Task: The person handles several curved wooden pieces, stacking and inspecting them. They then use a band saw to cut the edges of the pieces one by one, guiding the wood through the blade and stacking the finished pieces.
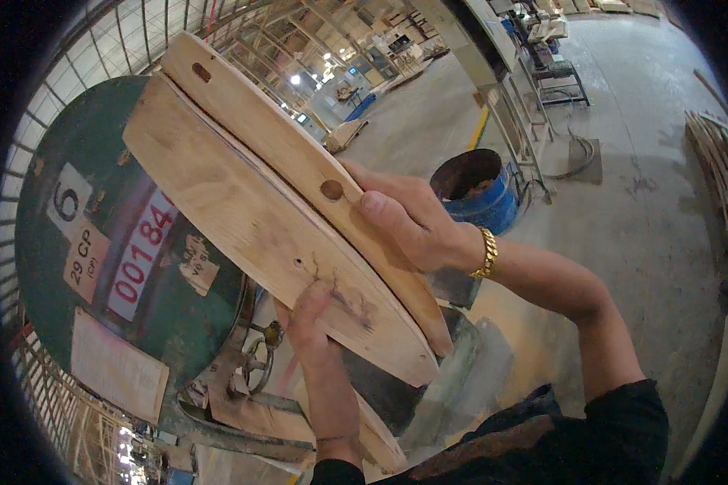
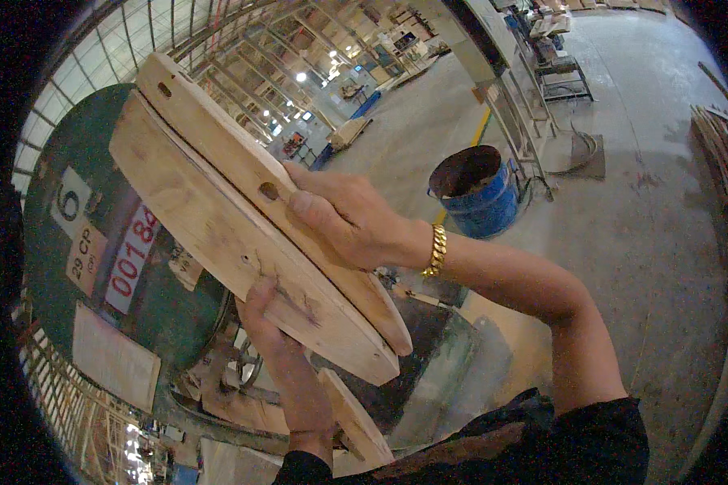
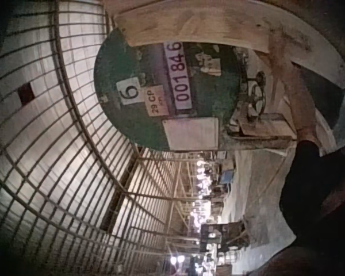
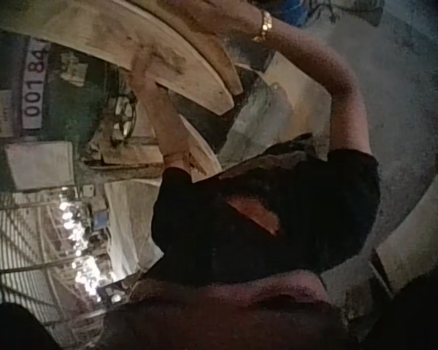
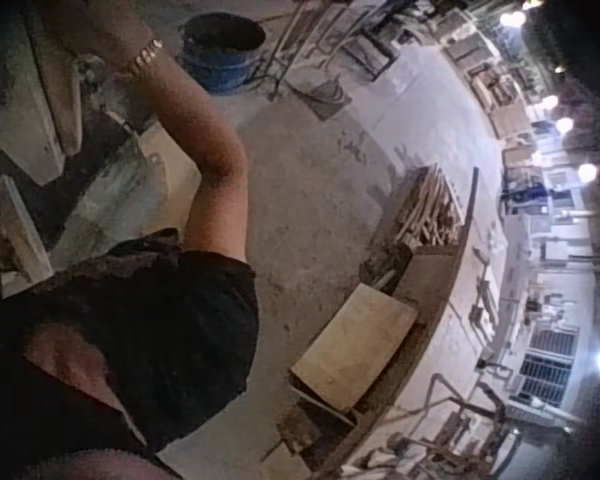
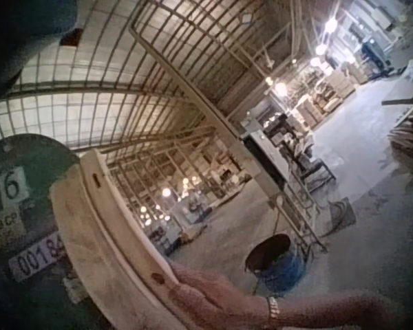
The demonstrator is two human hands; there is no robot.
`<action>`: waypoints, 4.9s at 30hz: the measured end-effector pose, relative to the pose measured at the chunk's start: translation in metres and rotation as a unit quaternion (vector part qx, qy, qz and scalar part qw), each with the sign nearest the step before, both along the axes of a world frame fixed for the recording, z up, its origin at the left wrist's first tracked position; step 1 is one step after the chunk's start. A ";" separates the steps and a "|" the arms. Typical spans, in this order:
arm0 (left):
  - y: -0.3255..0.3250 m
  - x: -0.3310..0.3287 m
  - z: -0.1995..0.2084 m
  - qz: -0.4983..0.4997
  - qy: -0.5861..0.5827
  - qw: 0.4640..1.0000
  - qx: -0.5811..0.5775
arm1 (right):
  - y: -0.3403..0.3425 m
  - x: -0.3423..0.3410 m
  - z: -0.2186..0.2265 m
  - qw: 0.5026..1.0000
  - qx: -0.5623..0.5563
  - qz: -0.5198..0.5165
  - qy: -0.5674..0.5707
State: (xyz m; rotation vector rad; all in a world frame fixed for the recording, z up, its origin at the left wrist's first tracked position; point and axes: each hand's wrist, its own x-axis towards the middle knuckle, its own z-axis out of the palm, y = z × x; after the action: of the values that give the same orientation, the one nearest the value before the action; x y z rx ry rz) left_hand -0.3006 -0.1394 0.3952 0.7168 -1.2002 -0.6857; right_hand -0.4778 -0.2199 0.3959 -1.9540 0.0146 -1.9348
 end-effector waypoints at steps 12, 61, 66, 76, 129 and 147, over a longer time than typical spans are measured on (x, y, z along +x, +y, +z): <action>-0.016 0.063 -0.022 -0.083 0.039 0.996 -0.007 | 0.009 0.013 0.001 0.995 -0.037 0.066 -0.067; 0.002 0.046 -0.032 -0.056 0.046 0.997 0.019 | -0.016 -0.006 -0.023 0.919 0.158 0.237 0.271; 0.009 0.053 -0.054 -0.002 -0.019 0.999 0.037 | -0.023 -0.005 -0.040 0.931 0.095 0.202 0.287; 0.012 0.066 -0.086 -0.017 -0.033 0.999 -0.002 | -0.017 0.000 -0.058 0.933 0.048 0.174 0.311; 0.119 0.140 -0.320 0.183 0.218 0.910 0.302 | 0.082 0.202 -0.316 0.756 0.545 0.288 0.218; 0.116 0.134 -0.321 0.153 0.179 0.910 0.341 | 0.093 0.184 -0.316 0.795 0.531 0.225 0.188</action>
State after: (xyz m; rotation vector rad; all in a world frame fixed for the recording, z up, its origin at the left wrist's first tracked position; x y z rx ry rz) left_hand -0.1664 -0.0237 0.0745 1.2657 -0.4721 -0.9301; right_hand -0.2936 -0.1267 0.0800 -1.3065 0.5629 -0.8326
